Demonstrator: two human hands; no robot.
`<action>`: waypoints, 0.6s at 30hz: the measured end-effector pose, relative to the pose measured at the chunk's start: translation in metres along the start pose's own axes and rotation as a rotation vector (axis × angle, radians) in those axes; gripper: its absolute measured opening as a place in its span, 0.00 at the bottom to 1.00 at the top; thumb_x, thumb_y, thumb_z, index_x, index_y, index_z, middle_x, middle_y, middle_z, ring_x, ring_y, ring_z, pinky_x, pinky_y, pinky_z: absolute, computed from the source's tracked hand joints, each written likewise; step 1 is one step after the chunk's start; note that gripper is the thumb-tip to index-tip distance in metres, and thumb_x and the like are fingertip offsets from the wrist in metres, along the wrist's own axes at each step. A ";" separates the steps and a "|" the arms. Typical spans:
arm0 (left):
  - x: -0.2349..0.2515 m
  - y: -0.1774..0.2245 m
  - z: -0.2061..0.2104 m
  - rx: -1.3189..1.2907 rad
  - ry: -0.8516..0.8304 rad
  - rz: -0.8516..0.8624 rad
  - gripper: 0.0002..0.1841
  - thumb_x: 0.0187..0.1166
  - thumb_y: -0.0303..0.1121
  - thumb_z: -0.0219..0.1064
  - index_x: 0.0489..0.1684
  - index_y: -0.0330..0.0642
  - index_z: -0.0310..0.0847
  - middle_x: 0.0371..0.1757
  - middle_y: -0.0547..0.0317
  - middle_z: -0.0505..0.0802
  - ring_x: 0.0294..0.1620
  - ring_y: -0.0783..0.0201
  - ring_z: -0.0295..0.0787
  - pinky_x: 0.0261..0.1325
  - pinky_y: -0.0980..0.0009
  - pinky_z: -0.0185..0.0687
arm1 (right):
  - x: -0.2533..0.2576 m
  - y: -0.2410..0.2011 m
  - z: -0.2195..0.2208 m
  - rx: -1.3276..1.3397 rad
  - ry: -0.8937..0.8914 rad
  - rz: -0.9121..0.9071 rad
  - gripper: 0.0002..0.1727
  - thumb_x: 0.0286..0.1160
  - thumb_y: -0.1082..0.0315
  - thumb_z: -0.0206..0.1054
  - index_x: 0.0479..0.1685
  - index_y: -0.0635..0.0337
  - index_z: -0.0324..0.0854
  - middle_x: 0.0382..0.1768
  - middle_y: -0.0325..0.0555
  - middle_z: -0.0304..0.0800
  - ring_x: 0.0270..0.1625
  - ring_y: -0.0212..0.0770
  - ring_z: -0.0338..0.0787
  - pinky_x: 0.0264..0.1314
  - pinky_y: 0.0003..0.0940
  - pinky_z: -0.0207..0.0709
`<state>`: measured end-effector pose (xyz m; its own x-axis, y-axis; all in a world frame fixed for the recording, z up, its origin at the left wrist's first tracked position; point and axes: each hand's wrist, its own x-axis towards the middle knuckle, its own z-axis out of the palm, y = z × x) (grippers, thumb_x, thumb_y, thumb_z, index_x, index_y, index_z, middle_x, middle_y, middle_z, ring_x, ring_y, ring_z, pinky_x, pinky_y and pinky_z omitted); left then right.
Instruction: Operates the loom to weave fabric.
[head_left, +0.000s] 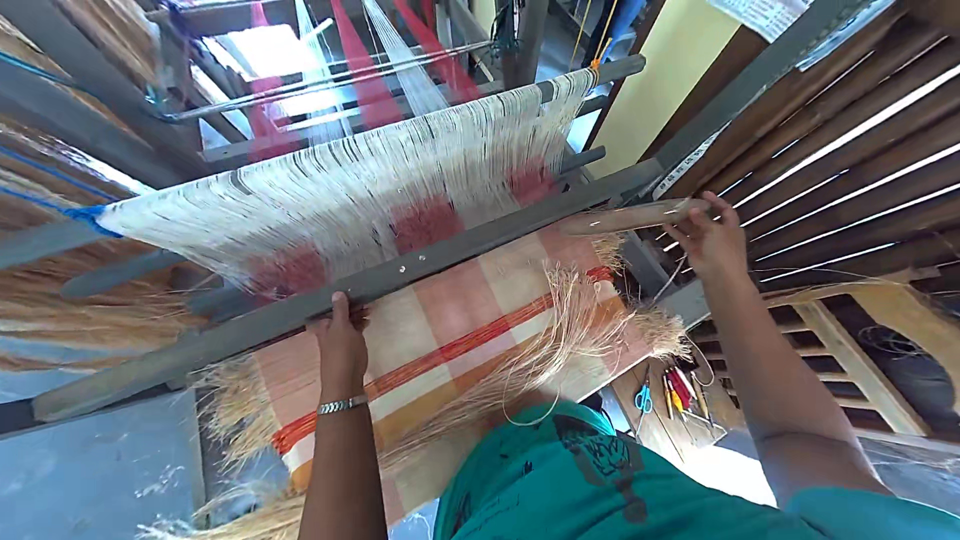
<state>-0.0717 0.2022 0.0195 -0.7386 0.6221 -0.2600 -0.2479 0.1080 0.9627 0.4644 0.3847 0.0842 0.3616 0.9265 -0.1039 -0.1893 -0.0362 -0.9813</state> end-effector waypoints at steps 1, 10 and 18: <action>0.009 0.003 0.001 -0.009 -0.002 0.022 0.22 0.94 0.42 0.54 0.77 0.39 0.57 0.38 0.57 0.87 0.30 0.68 0.88 0.35 0.72 0.86 | 0.010 0.002 -0.007 0.019 0.049 -0.010 0.26 0.85 0.75 0.60 0.80 0.52 0.64 0.55 0.49 0.86 0.47 0.47 0.94 0.52 0.49 0.92; 0.074 0.020 0.024 -0.004 -0.017 0.097 0.31 0.91 0.47 0.58 0.84 0.41 0.52 0.46 0.58 0.87 0.34 0.69 0.88 0.37 0.72 0.85 | 0.081 0.046 0.022 0.114 0.299 -0.036 0.29 0.85 0.77 0.57 0.85 0.56 0.58 0.61 0.57 0.80 0.47 0.49 0.93 0.48 0.47 0.92; 0.076 0.023 0.018 -0.007 -0.016 0.037 0.26 0.88 0.46 0.63 0.78 0.46 0.60 0.43 0.59 0.88 0.33 0.69 0.88 0.34 0.74 0.84 | 0.114 0.080 0.060 0.136 0.274 0.050 0.28 0.86 0.77 0.57 0.84 0.56 0.58 0.57 0.57 0.80 0.42 0.48 0.92 0.45 0.45 0.92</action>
<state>-0.1222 0.2657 0.0236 -0.7373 0.6378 -0.2229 -0.2248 0.0795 0.9712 0.4362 0.5101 0.0037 0.5778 0.7889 -0.2091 -0.3265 -0.0114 -0.9451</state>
